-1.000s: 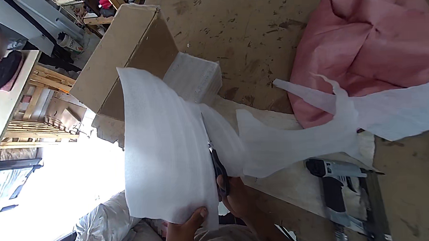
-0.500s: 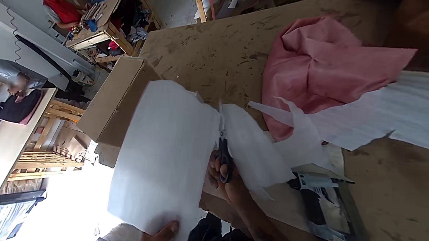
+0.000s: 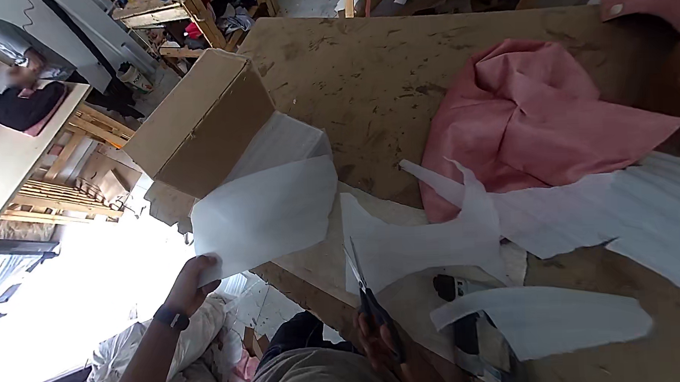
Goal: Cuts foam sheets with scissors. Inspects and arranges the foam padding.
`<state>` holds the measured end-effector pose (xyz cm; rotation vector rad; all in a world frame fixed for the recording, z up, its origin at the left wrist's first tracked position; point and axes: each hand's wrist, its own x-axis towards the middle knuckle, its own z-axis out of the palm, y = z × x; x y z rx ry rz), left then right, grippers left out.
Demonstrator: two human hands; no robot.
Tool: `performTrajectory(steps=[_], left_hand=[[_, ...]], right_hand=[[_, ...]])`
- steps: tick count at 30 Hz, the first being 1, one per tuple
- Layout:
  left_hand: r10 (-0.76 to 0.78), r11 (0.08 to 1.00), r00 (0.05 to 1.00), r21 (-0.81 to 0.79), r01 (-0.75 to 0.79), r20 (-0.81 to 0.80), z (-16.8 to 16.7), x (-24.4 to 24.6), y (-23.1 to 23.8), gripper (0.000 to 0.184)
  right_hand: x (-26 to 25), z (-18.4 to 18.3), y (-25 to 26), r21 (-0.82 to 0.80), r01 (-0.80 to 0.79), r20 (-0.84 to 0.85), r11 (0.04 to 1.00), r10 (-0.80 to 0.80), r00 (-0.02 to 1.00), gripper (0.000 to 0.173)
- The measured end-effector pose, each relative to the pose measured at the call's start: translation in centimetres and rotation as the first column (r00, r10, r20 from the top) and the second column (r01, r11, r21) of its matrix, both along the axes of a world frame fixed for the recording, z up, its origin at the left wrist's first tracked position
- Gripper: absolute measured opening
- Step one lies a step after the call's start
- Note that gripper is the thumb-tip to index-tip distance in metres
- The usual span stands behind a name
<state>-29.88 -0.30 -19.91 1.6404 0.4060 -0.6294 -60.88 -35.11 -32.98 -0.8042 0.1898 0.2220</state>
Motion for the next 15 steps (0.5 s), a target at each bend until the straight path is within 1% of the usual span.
performTrajectory(steps=[2, 4, 5, 7, 10, 13, 14, 15], left_hand=[[-0.019, 0.999, 1.000, -0.028, 0.019, -0.006, -0.1, 0.4, 0.7, 0.024], [-0.034, 0.997, 0.999, -0.065, 0.034, -0.006, 0.1, 0.5, 1.2, 0.021], [-0.048, 0.996, 0.999, -0.081, 0.047, -0.007, 0.3, 0.7, 1.5, 0.021], [-0.083, 0.991, 0.997, -0.104, 0.081, -0.010, 0.5, 1.2, 2.1, 0.021], [-0.120, 0.983, 0.992, -0.145, 0.114, -0.035, 0.1, 1.5, 3.0, 0.021], [-0.088, 0.983, 0.995, -0.167, 0.080, -0.044, 0.1, 1.9, 3.4, 0.021], [-0.058, 0.988, 0.998, -0.148, 0.053, -0.029, 0.3, 2.1, 3.3, 0.025], [-0.016, 0.995, 1.000, -0.102, 0.016, 0.002, 0.7, 2.0, 3.2, 0.033]], right_hand=[[1.7, -1.0, 1.1, 0.024, 0.010, 0.007, 1.000, -0.010, 1.000, 0.063], [3.2, -2.2, 2.0, 0.034, 0.008, -0.025, 0.999, -0.007, 1.000, 0.055], [3.7, -2.9, 2.4, 0.045, 0.006, -0.044, 0.999, -0.004, 0.999, 0.054], [4.5, -3.7, 2.9, 0.074, 0.009, -0.044, 0.997, -0.006, 0.999, 0.058], [5.6, -3.7, 3.7, 0.084, 0.028, 0.011, 0.996, -0.029, 1.000, 0.063], [7.0, -2.9, 4.4, 0.071, 0.093, 0.068, 0.993, -0.098, 0.993, 0.058], [7.5, -2.6, 4.5, 0.059, 0.118, 0.079, 0.991, -0.123, 0.989, 0.056], [7.7, -2.3, 4.5, 0.038, 0.135, 0.085, 0.990, -0.138, 0.987, 0.054]])
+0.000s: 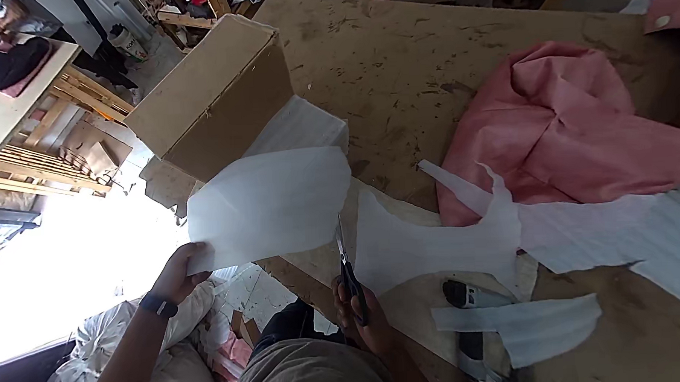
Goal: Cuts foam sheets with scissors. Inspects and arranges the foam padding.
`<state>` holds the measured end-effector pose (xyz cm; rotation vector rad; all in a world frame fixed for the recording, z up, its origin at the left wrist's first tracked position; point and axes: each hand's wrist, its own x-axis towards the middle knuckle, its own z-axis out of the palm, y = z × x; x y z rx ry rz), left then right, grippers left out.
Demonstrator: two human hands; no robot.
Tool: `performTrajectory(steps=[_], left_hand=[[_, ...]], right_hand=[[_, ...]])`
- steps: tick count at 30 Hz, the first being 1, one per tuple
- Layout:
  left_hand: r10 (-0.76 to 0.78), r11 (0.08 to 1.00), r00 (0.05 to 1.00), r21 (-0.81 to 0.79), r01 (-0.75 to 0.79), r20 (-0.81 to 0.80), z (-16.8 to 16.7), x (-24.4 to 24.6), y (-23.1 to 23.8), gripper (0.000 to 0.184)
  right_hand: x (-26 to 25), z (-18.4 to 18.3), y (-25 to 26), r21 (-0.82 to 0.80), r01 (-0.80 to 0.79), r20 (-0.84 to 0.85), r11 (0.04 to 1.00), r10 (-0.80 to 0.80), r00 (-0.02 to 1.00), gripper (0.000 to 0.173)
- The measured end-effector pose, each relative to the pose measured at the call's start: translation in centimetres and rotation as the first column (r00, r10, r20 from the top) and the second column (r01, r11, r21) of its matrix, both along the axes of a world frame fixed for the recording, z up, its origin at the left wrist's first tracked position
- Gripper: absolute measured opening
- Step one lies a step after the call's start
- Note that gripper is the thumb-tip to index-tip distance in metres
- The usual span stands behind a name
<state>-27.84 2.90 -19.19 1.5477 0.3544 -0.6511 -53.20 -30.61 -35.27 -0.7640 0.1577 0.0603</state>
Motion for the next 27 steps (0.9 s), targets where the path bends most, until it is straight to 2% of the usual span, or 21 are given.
performTrajectory(steps=[2, 3, 5, 6, 7, 9, 11, 13, 14, 15, 16, 17, 18, 19, 20, 21, 23, 24, 25, 27], left_hand=[[0.146, 0.987, 0.982, 0.056, -0.153, 0.120, 0.6, -0.8, -0.6, 0.067], [0.261, 0.963, 0.949, 0.019, -0.269, 0.179, 0.1, -1.8, -0.7, 0.082], [0.395, 0.905, 0.895, -0.253, -0.342, 0.205, -3.2, -6.1, -1.0, 0.092], [0.378, 0.873, 0.905, -0.399, -0.280, 0.194, -5.6, -8.9, -1.7, 0.091], [0.317, 0.851, 0.931, -0.488, -0.195, 0.181, -7.8, -11.7, -3.1, 0.088], [0.004, 0.862, 0.964, -0.489, 0.133, 0.267, -10.2, -15.1, -6.4, 0.108], [-0.166, 0.808, 0.894, -0.463, 0.365, 0.416, -10.9, -15.6, -9.3, 0.118], [-0.229, 0.827, 0.810, -0.331, 0.455, 0.540, -10.3, -15.4, -9.7, 0.110], [-0.364, 0.837, 0.737, -0.147, 0.527, 0.570, -8.6, -15.5, -9.2, 0.100], [-0.511, 0.837, 0.747, 0.050, 0.544, 0.425, -4.3, -15.8, -9.9, 0.090], [-0.569, 0.808, 0.822, 0.198, 0.554, 0.020, 1.7, -14.9, -13.1, 0.094], [-0.484, 0.875, 0.806, 0.188, 0.446, 0.342, -0.8, -16.5, -13.6, 0.104], [-0.351, 0.932, 0.755, 0.129, 0.339, 0.554, -3.3, -16.7, -14.8, 0.112], [-0.251, 0.962, 0.734, 0.078, 0.261, 0.632, -4.3, -16.2, -16.0, 0.114], [-0.171, 0.982, 0.757, 0.041, 0.187, 0.630, -4.2, -15.7, -17.0, 0.110], [-0.078, 0.995, 0.795, -0.006, 0.103, 0.601, -3.4, -15.2, -17.9, 0.098], [0.182, 0.980, 0.843, -0.163, -0.114, 0.506, -1.3, -13.8, -19.5, 0.051], [0.295, 0.949, 0.843, -0.239, -0.205, 0.450, -0.6, -12.9, -20.0, 0.036], [0.360, 0.925, 0.838, -0.275, -0.263, 0.410, -0.2, -12.0, -20.1, 0.029], [0.337, 0.925, 0.858, -0.305, -0.226, 0.389, -0.4, -11.3, -19.7, 0.025]], right_hand=[[0.1, 0.9, 0.1, -0.043, 0.022, -0.017, 0.999, -0.022, 1.000, 0.047], [0.0, 1.4, 0.1, -0.067, 0.026, -0.024, 0.997, -0.028, 0.999, 0.043], [0.0, 2.2, 0.2, -0.096, 0.024, -0.014, 0.995, -0.026, 1.000, 0.043], [0.1, 2.4, 0.3, -0.096, 0.028, -0.001, 0.995, -0.028, 1.000, 0.044], [0.2, 2.6, 0.5, -0.088, 0.031, 0.008, 0.996, -0.031, 0.999, 0.044], [-0.1, 3.2, 0.8, -0.091, 0.038, 0.005, 0.995, -0.038, 0.999, 0.046], [-0.5, 3.8, 0.8, -0.115, 0.026, -0.009, 0.993, -0.027, 1.000, 0.045], [-1.2, 4.3, 1.0, -0.139, 0.001, -0.028, 0.990, -0.005, 1.000, 0.044], [-1.3, 4.5, 1.1, -0.154, -0.007, -0.033, 0.988, 0.002, 0.999, 0.044], [-1.3, 4.7, 1.1, -0.179, -0.010, -0.033, 0.984, 0.004, 0.999, 0.044], [-1.2, 5.0, 0.9, -0.211, -0.007, -0.030, 0.978, 0.000, 1.000, 0.044], [-1.2, 5.3, 0.7, -0.247, 0.000, -0.023, 0.969, -0.006, 1.000, 0.046], [-1.1, 5.6, 0.5, -0.283, 0.009, -0.015, 0.959, -0.013, 1.000, 0.046], [-1.2, 5.9, 0.4, -0.309, 0.014, -0.014, 0.951, -0.019, 1.000, 0.045], [-1.4, 6.0, 0.4, -0.321, 0.016, -0.021, 0.947, -0.024, 0.999, 0.044], [-1.7, 6.2, 0.4, -0.324, 0.015, -0.023, 0.946, -0.024, 0.999, 0.043], [-2.3, 6.2, 0.4, -0.324, 0.004, -0.011, 0.946, -0.008, 1.000, 0.045], [-2.4, 6.2, 0.4, -0.322, 0.001, -0.004, 0.947, -0.002, 1.000, 0.046], [-2.4, 6.3, 0.5, -0.319, -0.006, 0.008, 0.948, 0.009, 1.000, 0.047], [-2.6, 6.4, 0.5, -0.312, -0.031, 0.035, 0.949, 0.044, 0.998, 0.053]])
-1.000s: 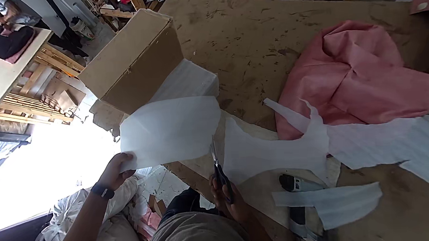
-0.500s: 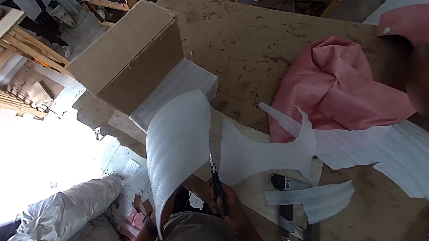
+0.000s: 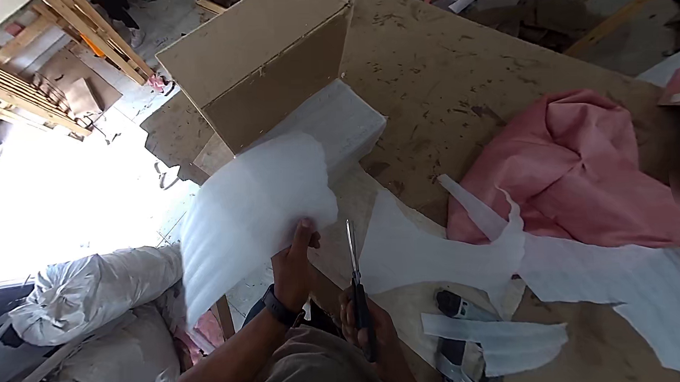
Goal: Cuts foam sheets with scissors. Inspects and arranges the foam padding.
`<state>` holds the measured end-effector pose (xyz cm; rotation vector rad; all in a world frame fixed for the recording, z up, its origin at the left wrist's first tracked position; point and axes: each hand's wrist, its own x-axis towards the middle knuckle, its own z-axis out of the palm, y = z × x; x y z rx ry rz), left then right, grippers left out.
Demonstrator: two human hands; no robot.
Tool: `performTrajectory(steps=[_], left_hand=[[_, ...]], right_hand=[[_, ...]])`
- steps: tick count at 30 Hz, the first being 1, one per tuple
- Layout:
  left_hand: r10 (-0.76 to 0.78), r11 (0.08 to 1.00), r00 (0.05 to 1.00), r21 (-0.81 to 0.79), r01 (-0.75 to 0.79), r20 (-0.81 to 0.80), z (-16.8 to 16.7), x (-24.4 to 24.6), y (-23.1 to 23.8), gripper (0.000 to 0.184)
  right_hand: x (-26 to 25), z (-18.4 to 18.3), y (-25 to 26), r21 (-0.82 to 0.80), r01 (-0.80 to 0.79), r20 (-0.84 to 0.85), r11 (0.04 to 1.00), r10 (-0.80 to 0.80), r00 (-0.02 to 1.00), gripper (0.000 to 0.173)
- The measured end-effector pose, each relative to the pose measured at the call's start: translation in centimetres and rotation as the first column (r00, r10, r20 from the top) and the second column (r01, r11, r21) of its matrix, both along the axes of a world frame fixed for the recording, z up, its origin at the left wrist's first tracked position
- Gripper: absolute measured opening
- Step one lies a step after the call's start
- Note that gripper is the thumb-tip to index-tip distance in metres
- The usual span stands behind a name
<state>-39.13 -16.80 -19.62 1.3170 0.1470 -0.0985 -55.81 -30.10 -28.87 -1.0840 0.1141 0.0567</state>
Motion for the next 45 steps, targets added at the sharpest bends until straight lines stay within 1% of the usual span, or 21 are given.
performTrajectory(steps=[3, 6, 8, 12, 14, 16, 17, 18, 20, 21, 22, 24, 28, 32, 34, 36, 38, 39, 42, 43, 45], left_hand=[[-0.210, 0.977, 0.978, -0.030, 0.209, -0.016, -0.8, -0.7, 0.4, 0.023], [-0.350, 0.934, 0.935, -0.096, 0.344, -0.059, -1.2, -1.7, -0.1, 0.019], [-0.393, 0.916, 0.913, -0.131, 0.379, -0.111, -1.4, -2.2, -0.2, 0.019], [-0.468, 0.879, 0.870, -0.184, 0.440, -0.153, -1.9, -2.9, -0.6, 0.018], [-0.471, 0.875, 0.867, -0.214, 0.435, -0.164, -2.5, -3.2, -0.9, 0.019], [-0.480, 0.867, 0.856, -0.256, 0.428, -0.194, -3.2, -3.7, -0.9, 0.025], [-0.521, 0.840, 0.827, -0.296, 0.454, -0.210, -3.6, -4.0, -1.0, 0.032], [-0.599, 0.780, 0.772, -0.374, 0.503, -0.211, -3.8, -4.2, -1.1, 0.042], [-0.749, 0.613, 0.642, -0.537, 0.579, -0.163, -4.2, -4.5, -2.1, 0.058], [-0.774, 0.561, 0.619, -0.595, 0.575, -0.132, -4.3, -4.9, -2.6, 0.060], [-0.760, 0.562, 0.639, -0.617, 0.551, -0.120, -4.5, -5.3, -3.1, 0.057], [-0.718, 0.617, 0.686, -0.566, 0.547, -0.120, -4.9, -5.8, -3.5, 0.054], [-0.797, 0.590, 0.594, -0.345, 0.730, -0.106, -6.1, -5.3, -1.7, 0.048], [-0.819, 0.573, 0.561, -0.239, 0.784, -0.119, -5.9, -5.4, -0.1, 0.036], [-0.811, 0.585, 0.572, -0.202, 0.786, -0.124, -5.9, -5.2, 0.2, 0.035], [-0.804, 0.595, 0.580, -0.201, 0.778, -0.132, -6.0, -5.0, 0.5, 0.035], [-0.818, 0.575, 0.561, -0.193, 0.795, -0.127, -6.1, -4.6, 0.9, 0.038], [-0.831, 0.556, 0.540, -0.167, 0.814, -0.134, -6.1, -4.4, 1.1, 0.039], [-0.855, 0.460, 0.457, 0.048, 0.886, -0.245, -5.5, -4.0, 2.0, 0.038], [-0.857, 0.434, 0.446, 0.105, 0.895, -0.256, -5.6, -4.0, 2.2, 0.038], [-0.864, 0.400, 0.434, 0.176, 0.899, -0.253, -5.5, -3.7, 2.4, 0.039]], right_hand=[[-0.7, 0.4, -0.2, -0.010, -0.066, 0.048, 0.998, 0.066, 0.997, 0.067], [-1.2, 0.9, -0.3, 0.025, -0.019, 0.042, 1.000, 0.018, 0.999, 0.068], [-1.5, 1.0, -0.5, 0.057, 0.028, 0.032, 0.998, -0.030, 0.999, 0.065], [-2.2, 1.6, -0.8, 0.032, 0.062, -0.020, 0.998, -0.062, 0.998, 0.056], [-2.9, 1.8, -0.9, 0.056, 0.090, -0.062, 0.994, -0.086, 0.994, 0.047], [-3.5, 1.9, -0.6, 0.053, 0.108, -0.090, 0.993, -0.103, 0.991, 0.035], [-4.0, 1.9, -0.3, 0.036, 0.118, -0.116, 0.992, -0.113, 0.987, 0.031], [-4.4, 1.8, -0.1, 0.012, 0.122, -0.145, 0.993, -0.119, 0.982, 0.030], [-5.2, 1.5, 0.3, -0.030, 0.116, -0.191, 0.993, -0.120, 0.974, 0.030], [-5.6, 1.3, 0.5, -0.041, 0.113, -0.205, 0.993, -0.119, 0.971, 0.032], [-5.9, 1.2, 0.7, -0.045, 0.112, -0.210, 0.993, -0.119, 0.970, 0.032], [-6.2, 1.2, 0.6, -0.040, 0.111, -0.191, 0.993, -0.116, 0.975, 0.033], [-5.7, 1.5, -0.3, -0.013, 0.104, -0.199, 0.995, -0.104, 0.974, 0.039], [-4.6, 1.6, -1.1, 0.008, 0.087, -0.230, 0.996, -0.083, 0.970, 0.050], [-4.2, 1.7, -1.0, 0.040, 0.089, -0.229, 0.995, -0.078, 0.970, 0.046], [-4.0, 1.7, -0.6, 0.073, 0.112, -0.206, 0.991, -0.094, 0.974, 0.035], [-3.4, 1.5, -0.2, 0.115, 0.121, -0.162, 0.986, -0.101, 0.982, 0.031], [-3.1, 1.4, -0.2, 0.143, 0.123, -0.155, 0.982, -0.100, 0.983, 0.033], [-1.7, 1.4, -0.5, 0.179, 0.145, -0.179, 0.973, -0.113, 0.977, 0.047], [-1.2, 1.4, -0.6, 0.169, 0.160, -0.196, 0.972, -0.126, 0.972, 0.049], [-0.4, 1.8, -0.4, 0.153, 0.201, -0.228, 0.968, -0.163, 0.960, 0.043]])
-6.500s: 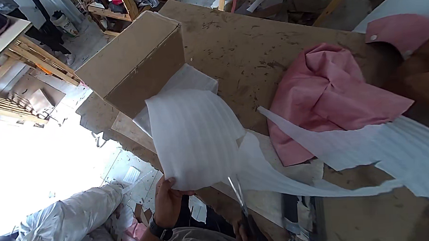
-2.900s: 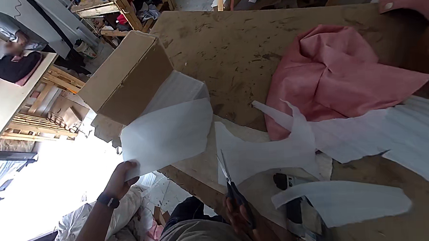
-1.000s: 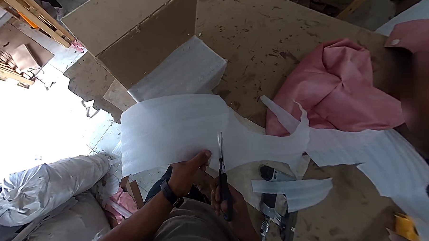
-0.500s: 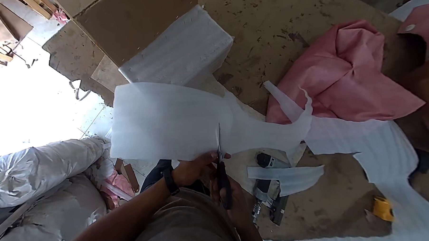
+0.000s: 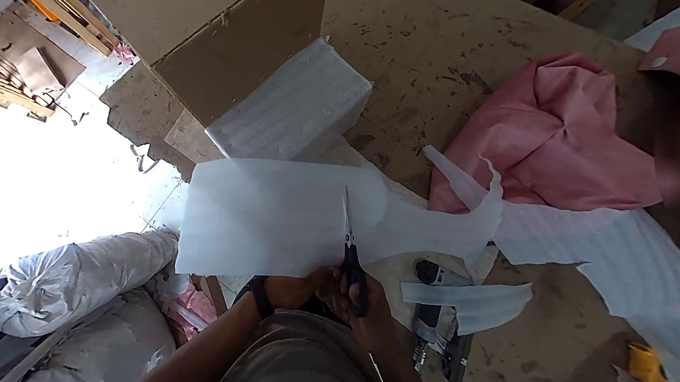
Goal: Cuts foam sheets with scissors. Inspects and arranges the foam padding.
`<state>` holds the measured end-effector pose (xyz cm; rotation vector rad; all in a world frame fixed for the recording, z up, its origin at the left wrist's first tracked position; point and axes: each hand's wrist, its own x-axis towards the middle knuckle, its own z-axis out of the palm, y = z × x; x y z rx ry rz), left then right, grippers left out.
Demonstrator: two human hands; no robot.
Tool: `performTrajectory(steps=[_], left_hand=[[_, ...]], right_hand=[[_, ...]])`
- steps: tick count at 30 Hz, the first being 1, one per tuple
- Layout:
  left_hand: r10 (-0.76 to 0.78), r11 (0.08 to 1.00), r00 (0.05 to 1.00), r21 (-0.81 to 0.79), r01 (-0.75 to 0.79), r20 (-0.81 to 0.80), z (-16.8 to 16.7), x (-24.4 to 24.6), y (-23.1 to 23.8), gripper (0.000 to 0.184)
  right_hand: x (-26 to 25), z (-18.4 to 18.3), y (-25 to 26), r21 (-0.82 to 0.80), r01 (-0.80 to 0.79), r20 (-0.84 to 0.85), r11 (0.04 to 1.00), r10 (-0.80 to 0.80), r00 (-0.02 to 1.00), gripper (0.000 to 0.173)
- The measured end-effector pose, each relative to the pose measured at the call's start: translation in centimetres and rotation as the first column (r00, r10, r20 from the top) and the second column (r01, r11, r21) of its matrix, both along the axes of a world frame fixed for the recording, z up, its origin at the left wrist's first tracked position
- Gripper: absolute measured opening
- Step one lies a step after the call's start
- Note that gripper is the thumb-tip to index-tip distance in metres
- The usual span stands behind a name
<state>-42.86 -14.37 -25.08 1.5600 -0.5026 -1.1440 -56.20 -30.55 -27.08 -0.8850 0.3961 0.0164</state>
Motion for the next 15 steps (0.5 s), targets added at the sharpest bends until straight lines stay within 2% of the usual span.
performTrajectory(steps=[3, 5, 7, 11, 15], left_hand=[[-0.015, 0.998, 0.988, 0.056, 0.006, 0.152, 0.4, 0.5, 0.0, 0.037], [-0.050, 0.983, 0.947, 0.181, -0.008, 0.317, 0.7, 0.4, 0.1, 0.041], [-0.114, 0.954, 0.902, 0.300, -0.017, 0.416, 0.7, 0.1, 0.4, 0.046], [-0.114, 0.949, 0.898, 0.314, -0.028, 0.425, 0.4, -0.6, 0.7, 0.045], [-0.328, 0.885, 0.870, 0.443, 0.146, 0.369, 1.8, 0.1, 0.7, 0.050]], right_hand=[[0.5, 0.1, 0.3, -0.026, 0.050, -0.008, 0.998, -0.050, 0.999, 0.036], [1.1, 0.1, 0.1, -0.032, 0.069, 0.003, 0.997, -0.069, 0.998, 0.038], [2.0, 0.1, -0.7, -0.041, 0.071, 0.019, 0.997, -0.071, 0.997, 0.045], [3.3, -0.4, -1.9, -0.039, 0.085, 0.022, 0.996, -0.084, 0.996, 0.038], [3.7, -0.5, -1.9, -0.034, 0.184, 0.027, 0.982, -0.183, 0.983, 0.029]])
